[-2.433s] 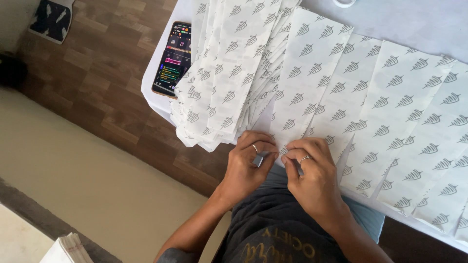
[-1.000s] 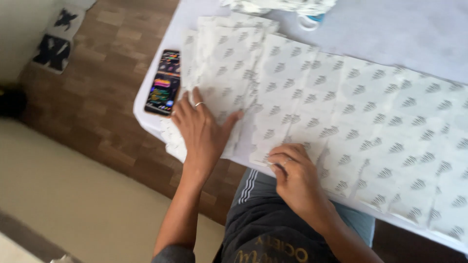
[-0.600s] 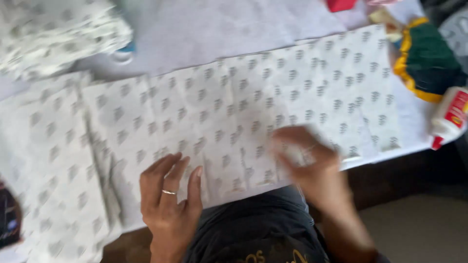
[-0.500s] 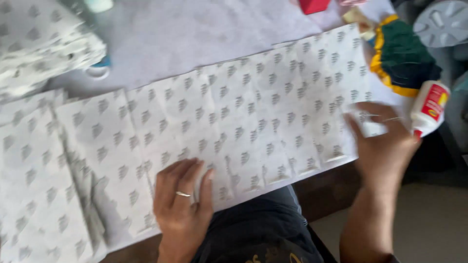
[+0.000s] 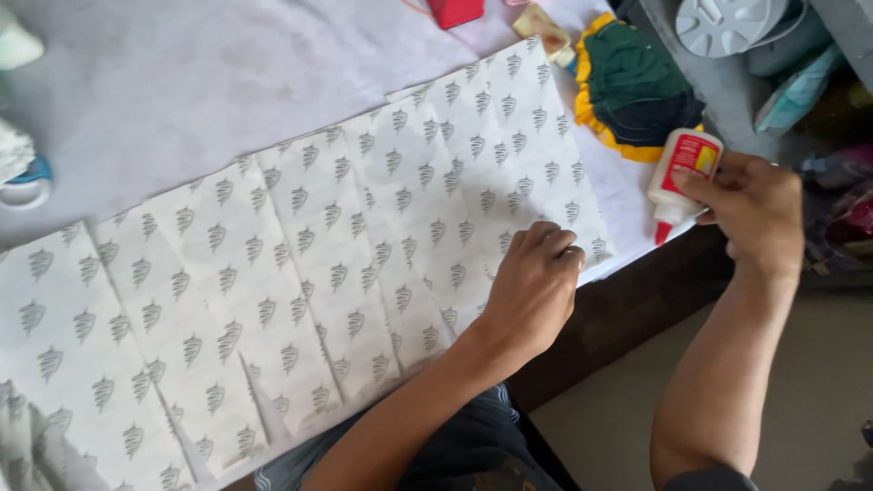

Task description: The person applies glue to the edges of several printed paper packaging templates and then stacks them together into a neat pile.

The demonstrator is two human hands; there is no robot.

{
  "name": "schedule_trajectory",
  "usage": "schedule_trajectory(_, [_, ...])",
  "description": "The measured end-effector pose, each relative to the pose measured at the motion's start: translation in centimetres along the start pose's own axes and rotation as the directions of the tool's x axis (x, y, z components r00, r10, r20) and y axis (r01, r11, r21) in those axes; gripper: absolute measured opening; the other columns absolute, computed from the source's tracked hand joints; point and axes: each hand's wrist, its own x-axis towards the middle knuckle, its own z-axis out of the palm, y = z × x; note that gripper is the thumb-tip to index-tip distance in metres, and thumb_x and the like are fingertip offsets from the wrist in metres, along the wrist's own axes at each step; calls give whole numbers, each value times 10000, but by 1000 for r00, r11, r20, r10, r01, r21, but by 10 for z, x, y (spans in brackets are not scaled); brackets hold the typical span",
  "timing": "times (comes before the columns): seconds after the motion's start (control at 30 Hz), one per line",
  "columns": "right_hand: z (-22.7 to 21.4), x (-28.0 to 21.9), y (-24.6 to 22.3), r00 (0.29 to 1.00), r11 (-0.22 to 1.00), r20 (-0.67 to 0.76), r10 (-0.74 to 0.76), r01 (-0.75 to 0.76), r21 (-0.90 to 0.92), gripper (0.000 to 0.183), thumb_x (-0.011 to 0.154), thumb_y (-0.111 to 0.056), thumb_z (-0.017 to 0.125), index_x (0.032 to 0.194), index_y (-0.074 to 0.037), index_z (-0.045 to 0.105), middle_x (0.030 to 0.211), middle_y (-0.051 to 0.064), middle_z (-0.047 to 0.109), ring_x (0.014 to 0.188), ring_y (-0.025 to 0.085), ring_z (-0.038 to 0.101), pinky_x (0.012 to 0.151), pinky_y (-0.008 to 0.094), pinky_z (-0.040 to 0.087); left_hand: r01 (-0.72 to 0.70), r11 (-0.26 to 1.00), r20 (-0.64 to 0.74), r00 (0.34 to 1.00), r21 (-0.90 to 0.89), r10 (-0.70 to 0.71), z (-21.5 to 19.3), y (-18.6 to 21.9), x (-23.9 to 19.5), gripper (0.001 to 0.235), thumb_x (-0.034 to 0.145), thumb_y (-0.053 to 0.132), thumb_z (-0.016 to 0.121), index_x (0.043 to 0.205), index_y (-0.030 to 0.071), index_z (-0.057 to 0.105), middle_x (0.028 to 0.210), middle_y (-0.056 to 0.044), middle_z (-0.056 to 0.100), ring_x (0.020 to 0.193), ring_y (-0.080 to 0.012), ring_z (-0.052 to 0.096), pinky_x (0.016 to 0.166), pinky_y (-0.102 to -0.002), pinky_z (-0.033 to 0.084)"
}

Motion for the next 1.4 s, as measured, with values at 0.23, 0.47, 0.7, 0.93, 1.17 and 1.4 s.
schedule_trajectory(0.23, [1, -12, 15, 986, 879, 121, 112, -155, 450, 271, 843, -133, 862, 971, 21, 680, 763, 98, 643, 557, 183, 586, 475, 250, 481, 43, 995, 72, 996, 86, -50, 40, -4, 11, 160, 728, -137, 721, 836, -25, 757, 959, -127, 714, 1077, -316, 639, 949, -432, 522])
schedule_trajectory(0.47, [-4, -59, 37, 998, 554, -59, 12, 43, 831, 143, 946, -11, 733, 1071, 6, 664, 947, 35, 672, 909, 149, 716, 879, 272, 643, 130, 969, 7, 991, -211, -131, -15, -8, 12, 110, 885, -129, 675, 921, -30, 709, 945, -135, 721, 939, -293, 645, 862, -404, 542])
schedule_trajectory(0.7, [13, -103, 38, 948, 610, -265, -175, 316, 727, 486, 956, 50, 777, 714, -95, 381, 786, 3, 502, 792, 153, 589, 815, 324, 584, 132, 990, 5, 991, -46, -132, -31, -8, -9, 97, 874, -34, 751, 965, -5, 738, 1067, -83, 694, 1128, -298, 600, 938, -432, 491])
schedule_trajectory(0.93, [30, -113, 54, 945, 627, -289, -154, 320, 710, 621, 884, 23, 834, 624, -150, 298, 870, 39, 511, 895, 182, 624, 789, 336, 595, -45, 999, 161, 986, 29, 39, -10, -9, 2, 363, 800, -152, 685, 1127, -4, 741, 1300, -138, 700, 1364, -352, 541, 1183, -502, 386])
schedule_trajectory(1.17, [46, -115, 32, 958, 691, -263, -111, 265, 672, 546, 843, 1, 836, 618, -140, 358, 1020, 35, 530, 924, 171, 619, 815, 305, 564, -71, 996, 116, 991, 44, 66, -8, -12, 4, 304, 793, -192, 688, 1032, -20, 762, 1170, -122, 722, 1275, -335, 606, 1178, -484, 390])
schedule_trajectory(1.4, [30, -107, 43, 930, 755, -367, -24, 257, 603, 288, 852, -63, 897, 921, -57, 617, 1009, 38, 586, 944, 170, 658, 853, 298, 617, -54, 998, 113, 992, 42, 49, -8, -11, 4, 281, 790, -182, 698, 1024, -41, 765, 1169, -128, 723, 1255, -328, 607, 1205, -517, 366])
